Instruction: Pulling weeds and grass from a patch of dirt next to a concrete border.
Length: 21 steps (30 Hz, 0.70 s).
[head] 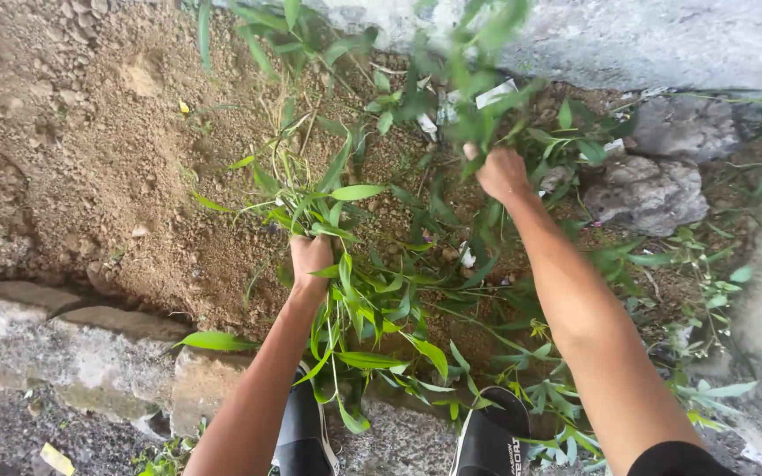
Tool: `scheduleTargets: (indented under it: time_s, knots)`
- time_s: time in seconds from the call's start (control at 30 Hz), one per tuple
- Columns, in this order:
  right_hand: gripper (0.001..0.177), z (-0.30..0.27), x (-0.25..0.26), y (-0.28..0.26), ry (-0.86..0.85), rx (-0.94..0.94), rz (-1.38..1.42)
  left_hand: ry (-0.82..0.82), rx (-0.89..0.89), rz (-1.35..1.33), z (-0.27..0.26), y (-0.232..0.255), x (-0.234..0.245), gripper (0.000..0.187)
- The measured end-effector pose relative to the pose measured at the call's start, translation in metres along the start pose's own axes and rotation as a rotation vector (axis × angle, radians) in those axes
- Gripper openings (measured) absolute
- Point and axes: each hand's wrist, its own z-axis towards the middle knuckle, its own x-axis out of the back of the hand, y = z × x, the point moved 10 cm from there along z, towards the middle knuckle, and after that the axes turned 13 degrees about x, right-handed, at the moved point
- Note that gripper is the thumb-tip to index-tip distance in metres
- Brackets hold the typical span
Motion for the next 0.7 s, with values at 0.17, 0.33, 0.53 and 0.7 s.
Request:
scheduleTargets:
  time_s: [0.17,0.33,0.53,0.7]
  knots:
    - [0.065,-0.017,0.005,0.034,0.113,-0.168,0.171,-0.068,0.025,0.010,-0.034,0.032,-0.026,0.029]
    - [0.040,-0.069,0.053,0.136,0.773,-0.410,0.971,-0.119,-0.018,0.023,-0.042,0.030,-0.038,0.026]
    - [0.031,-0.092,0.032,0.163,0.959,-0.411,1.186,-0.115,-0.023,0.137,-0.048,0.020,-0.039,0.029]
    - [0.038,-0.168,0.055,0.090,1.190,-0.792,1.495,-0.185,-0.099,-0.008,-0.023,0.013,-0.053,0.017]
